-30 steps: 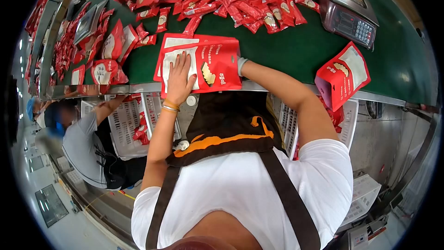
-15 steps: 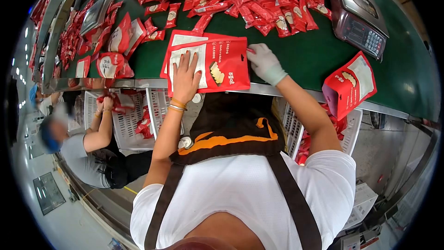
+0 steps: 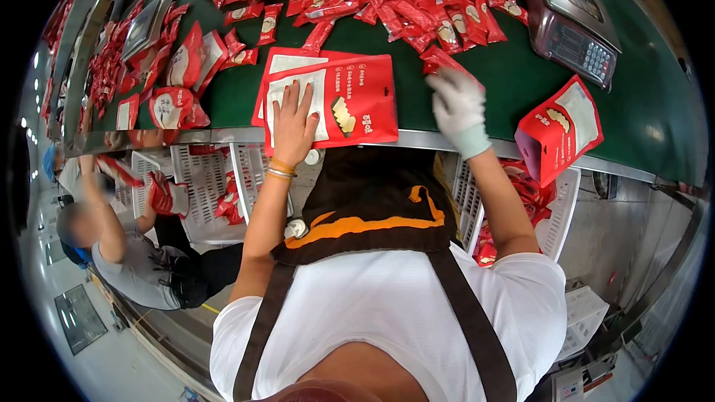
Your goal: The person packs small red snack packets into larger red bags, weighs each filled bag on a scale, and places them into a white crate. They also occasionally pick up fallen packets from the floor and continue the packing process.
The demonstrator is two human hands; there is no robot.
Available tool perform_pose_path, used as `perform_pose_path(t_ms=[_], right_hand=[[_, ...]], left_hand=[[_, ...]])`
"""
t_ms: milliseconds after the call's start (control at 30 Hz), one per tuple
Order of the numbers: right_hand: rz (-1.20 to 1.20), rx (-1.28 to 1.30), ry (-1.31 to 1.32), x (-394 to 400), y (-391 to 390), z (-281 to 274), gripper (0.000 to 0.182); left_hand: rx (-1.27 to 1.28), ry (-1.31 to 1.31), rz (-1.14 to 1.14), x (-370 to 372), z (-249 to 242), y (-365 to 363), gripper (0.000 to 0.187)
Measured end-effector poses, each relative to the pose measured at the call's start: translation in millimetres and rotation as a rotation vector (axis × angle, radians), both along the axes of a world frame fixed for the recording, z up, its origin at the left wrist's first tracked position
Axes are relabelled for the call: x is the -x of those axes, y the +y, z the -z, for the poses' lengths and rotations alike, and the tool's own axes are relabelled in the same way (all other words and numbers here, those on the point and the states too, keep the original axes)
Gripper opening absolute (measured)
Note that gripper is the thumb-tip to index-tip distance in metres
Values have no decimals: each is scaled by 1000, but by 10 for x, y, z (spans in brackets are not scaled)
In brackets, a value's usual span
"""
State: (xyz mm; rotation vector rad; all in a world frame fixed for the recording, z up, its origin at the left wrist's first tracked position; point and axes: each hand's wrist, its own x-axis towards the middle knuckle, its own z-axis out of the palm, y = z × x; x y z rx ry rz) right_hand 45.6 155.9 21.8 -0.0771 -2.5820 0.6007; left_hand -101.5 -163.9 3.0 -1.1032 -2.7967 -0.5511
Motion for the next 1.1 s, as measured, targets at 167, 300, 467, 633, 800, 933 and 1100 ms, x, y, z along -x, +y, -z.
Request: perform_pose_path(t_ms=[167, 300, 467, 633, 800, 933, 1100], right_hand=[[-391, 704, -579, 779, -402, 852, 25], [-585, 623, -515, 1443, -887, 1010, 24], [-637, 551, -505, 1396, -973, 992, 23], [-640, 531, -500, 1352, -961, 960, 21], [-641, 525, -494, 1337, -968, 946, 20], [-644, 520, -481, 1343, -988, 942, 19], [-644, 520, -466, 1423, -1028, 960, 18]], left_hand=[[-11, -4, 2, 5, 8, 8, 58], [-25, -1, 22, 1, -21, 3, 59], [-41, 10, -1, -12, 13, -16, 59], [43, 63, -27, -35, -62, 29, 59], [144, 123, -50, -73, -75, 143, 64], [-15, 39, -51, -38, -28, 151, 71], [-82, 31, -35, -35, 4, 137, 71]])
